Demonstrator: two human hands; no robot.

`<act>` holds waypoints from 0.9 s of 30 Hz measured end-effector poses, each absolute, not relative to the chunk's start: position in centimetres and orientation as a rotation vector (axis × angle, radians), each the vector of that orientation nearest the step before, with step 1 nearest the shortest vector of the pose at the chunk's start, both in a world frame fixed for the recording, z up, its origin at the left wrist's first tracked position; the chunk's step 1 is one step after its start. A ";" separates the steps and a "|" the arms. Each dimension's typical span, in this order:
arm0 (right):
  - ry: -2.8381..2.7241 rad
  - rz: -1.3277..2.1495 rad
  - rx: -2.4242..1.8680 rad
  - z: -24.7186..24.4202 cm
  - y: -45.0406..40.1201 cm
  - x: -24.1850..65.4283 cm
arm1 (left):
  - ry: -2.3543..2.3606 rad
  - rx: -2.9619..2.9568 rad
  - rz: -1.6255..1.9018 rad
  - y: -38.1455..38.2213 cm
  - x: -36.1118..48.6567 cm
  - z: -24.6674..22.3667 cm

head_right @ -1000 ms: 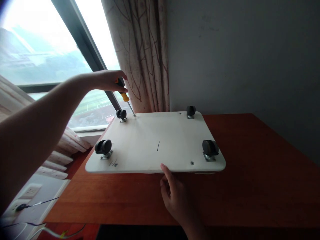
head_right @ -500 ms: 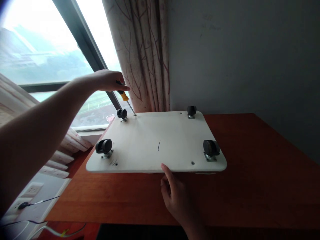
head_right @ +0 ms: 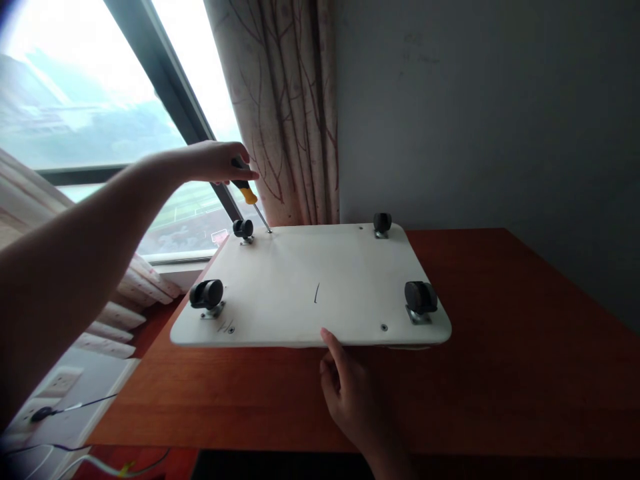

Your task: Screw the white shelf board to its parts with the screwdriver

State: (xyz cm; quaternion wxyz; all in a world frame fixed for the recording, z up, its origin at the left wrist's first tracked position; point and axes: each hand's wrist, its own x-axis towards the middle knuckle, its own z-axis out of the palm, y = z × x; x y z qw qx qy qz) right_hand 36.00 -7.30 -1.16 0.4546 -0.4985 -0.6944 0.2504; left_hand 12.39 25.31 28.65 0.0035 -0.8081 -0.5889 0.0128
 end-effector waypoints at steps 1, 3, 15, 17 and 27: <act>-1.710 0.614 -1.231 -1.1 -7.3 36.0 | -1.894 -2.425 0.082 25.3 12.6 28.7; -1.707 0.620 -1.227 -0.9 -7.3 35.9 | -1.902 -2.293 0.180 25.5 12.7 28.8; -1.720 0.632 -1.238 -1.1 -7.3 36.1 | -1.761 -2.751 -0.019 25.2 11.8 29.1; -1.722 0.632 -1.235 -1.1 -7.3 36.0 | -1.820 -2.713 -0.031 25.5 12.0 28.8; -1.717 0.631 -1.236 -1.3 -7.4 36.0 | -1.690 -2.507 0.282 26.4 12.2 29.1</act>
